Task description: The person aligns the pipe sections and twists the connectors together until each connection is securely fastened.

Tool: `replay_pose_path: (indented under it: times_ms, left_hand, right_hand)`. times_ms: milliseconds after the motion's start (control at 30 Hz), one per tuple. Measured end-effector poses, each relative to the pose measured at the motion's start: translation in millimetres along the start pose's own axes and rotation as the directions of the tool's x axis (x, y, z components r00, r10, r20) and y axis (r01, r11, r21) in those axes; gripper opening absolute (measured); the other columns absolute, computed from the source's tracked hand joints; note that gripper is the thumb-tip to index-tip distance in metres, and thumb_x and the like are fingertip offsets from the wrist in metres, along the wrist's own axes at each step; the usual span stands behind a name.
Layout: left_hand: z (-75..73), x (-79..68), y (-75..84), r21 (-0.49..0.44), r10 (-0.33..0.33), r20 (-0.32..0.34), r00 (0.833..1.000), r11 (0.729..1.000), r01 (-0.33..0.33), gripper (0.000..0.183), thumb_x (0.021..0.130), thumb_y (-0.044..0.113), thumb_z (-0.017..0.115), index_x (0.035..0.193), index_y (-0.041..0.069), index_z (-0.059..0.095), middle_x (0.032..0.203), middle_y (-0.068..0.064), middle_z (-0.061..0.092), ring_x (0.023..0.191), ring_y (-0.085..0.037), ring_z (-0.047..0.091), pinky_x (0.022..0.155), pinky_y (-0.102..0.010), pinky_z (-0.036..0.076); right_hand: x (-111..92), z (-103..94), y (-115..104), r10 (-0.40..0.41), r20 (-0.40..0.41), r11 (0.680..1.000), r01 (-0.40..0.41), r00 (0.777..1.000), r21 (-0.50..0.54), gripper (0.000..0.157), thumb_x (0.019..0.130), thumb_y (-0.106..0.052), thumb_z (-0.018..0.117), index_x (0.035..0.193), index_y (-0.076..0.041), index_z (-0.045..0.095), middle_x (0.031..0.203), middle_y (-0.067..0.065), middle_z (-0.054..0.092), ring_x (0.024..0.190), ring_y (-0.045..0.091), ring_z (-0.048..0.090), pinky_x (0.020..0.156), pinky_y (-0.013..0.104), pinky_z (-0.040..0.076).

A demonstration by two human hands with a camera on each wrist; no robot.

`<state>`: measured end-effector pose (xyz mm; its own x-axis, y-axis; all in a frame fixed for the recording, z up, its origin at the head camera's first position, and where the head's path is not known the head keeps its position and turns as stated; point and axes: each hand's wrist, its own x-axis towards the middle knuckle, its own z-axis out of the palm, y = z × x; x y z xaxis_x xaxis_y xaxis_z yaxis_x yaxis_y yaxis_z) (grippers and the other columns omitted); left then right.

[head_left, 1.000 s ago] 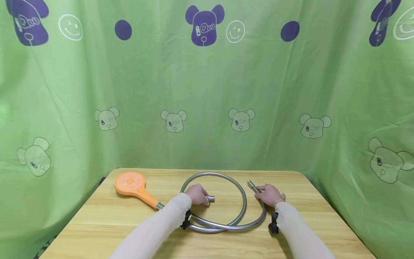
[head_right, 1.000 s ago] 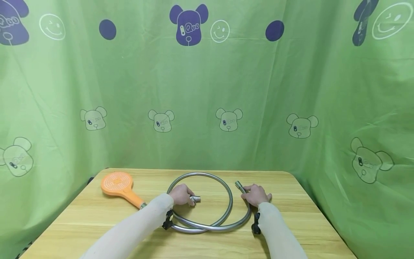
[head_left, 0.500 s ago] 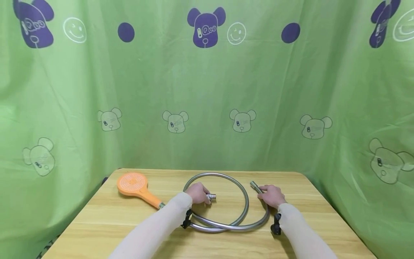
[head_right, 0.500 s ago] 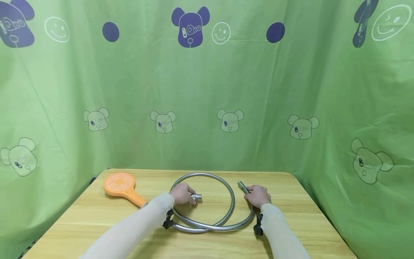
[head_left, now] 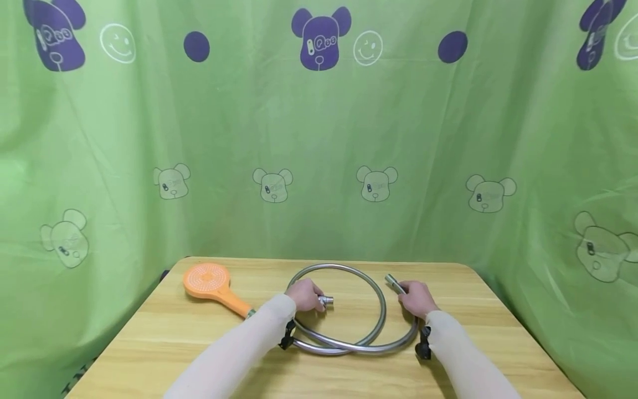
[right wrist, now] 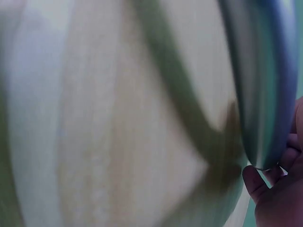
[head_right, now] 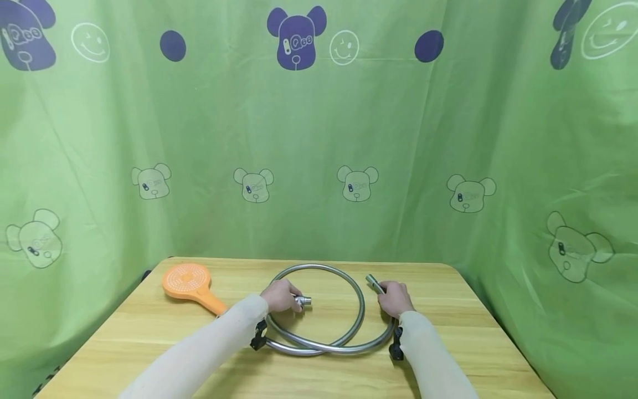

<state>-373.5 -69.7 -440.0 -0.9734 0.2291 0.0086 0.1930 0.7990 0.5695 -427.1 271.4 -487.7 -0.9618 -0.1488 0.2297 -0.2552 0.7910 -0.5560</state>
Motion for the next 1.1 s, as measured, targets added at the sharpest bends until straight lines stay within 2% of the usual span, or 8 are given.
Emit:
replay_pose_path:
  times_ms: [267, 500, 733, 833, 1000, 1100]
  left_hand:
    - [-2.9, 1.6, -3.0, 0.025, 0.002, -0.013, 1.000, 1.000, -0.001, 0.035, 0.072, 0.020, 0.088, 0.105, 0.015, 0.080, 0.108, 0.000, 0.077, 0.105, -0.022, 0.066, 0.096, -0.040, 0.052]
    - [-4.5, 1.5, -5.2, 0.026, 0.001, -0.013, 1.000, 1.000, -0.001, 0.035, 0.072, 0.021, 0.088, 0.106, 0.014, 0.080, 0.108, -0.001, 0.077, 0.105, -0.022, 0.065, 0.096, -0.040, 0.052]
    - [-6.3, -1.2, -5.8, 0.000, -0.015, -0.005, 1.000, 1.000, 0.015, 0.035, 0.072, 0.018, 0.087, 0.105, 0.013, 0.079, 0.107, -0.002, 0.077, 0.103, -0.022, 0.065, 0.097, -0.043, 0.051]
    - [-7.1, -1.6, -6.3, 0.011, -0.014, -0.006, 1.000, 1.000, 0.014, 0.034, 0.072, 0.019, 0.087, 0.105, 0.014, 0.079, 0.105, 0.000, 0.077, 0.099, -0.021, 0.065, 0.094, -0.041, 0.052]
    - [-6.8, -1.6, -8.5, 0.028, -0.011, -0.006, 1.000, 1.000, 0.011, 0.034, 0.072, 0.019, 0.087, 0.105, 0.015, 0.080, 0.104, 0.001, 0.077, 0.098, -0.020, 0.066, 0.092, -0.039, 0.053]
    - [-5.9, -1.4, -9.8, 0.027, -0.011, -0.006, 1.000, 1.000, 0.011, 0.035, 0.072, 0.020, 0.087, 0.105, 0.016, 0.079, 0.107, 0.001, 0.077, 0.102, -0.021, 0.066, 0.095, -0.040, 0.052]
  right_hand:
    - [2.3, -6.1, -2.5, 0.049, 0.034, 0.998, -0.050, 0.998, 0.036, 0.043, 0.088, 0.000, 0.058, 0.129, 0.012, 0.056, 0.105, 0.023, 0.066, 0.087, 0.027, 0.060, 0.076, 0.042, 0.055]
    - [-1.6, -13.9, -8.4, 0.035, 0.029, 0.998, -0.037, 0.999, 0.058, 0.044, 0.088, 0.000, 0.059, 0.129, 0.014, 0.053, 0.102, 0.023, 0.064, 0.085, 0.027, 0.060, 0.070, 0.036, 0.053]
    - [-2.6, -16.0, -8.1, 0.044, 0.026, 0.994, -0.046, 0.999, 0.102, 0.049, 0.087, -0.002, 0.058, 0.134, 0.012, 0.050, 0.089, 0.017, 0.060, 0.071, 0.021, 0.056, 0.058, 0.030, 0.049]
    - [-2.0, -17.3, -7.9, 0.044, 0.023, 0.995, -0.046, 0.999, 0.087, 0.048, 0.092, -0.007, 0.057, 0.135, 0.012, 0.050, 0.089, 0.017, 0.062, 0.069, 0.020, 0.055, 0.056, 0.030, 0.048]
    - [-2.1, -21.0, -11.9, 0.054, 0.022, 0.996, -0.055, 0.998, 0.064, 0.049, 0.102, -0.023, 0.053, 0.135, 0.013, 0.050, 0.103, 0.022, 0.065, 0.078, 0.022, 0.056, 0.063, 0.030, 0.047]
    - [-1.1, -23.0, -14.6, 0.059, 0.028, 0.996, -0.061, 0.998, 0.070, 0.049, 0.104, -0.024, 0.050, 0.136, 0.013, 0.050, 0.099, 0.021, 0.064, 0.071, 0.020, 0.053, 0.059, 0.030, 0.045]
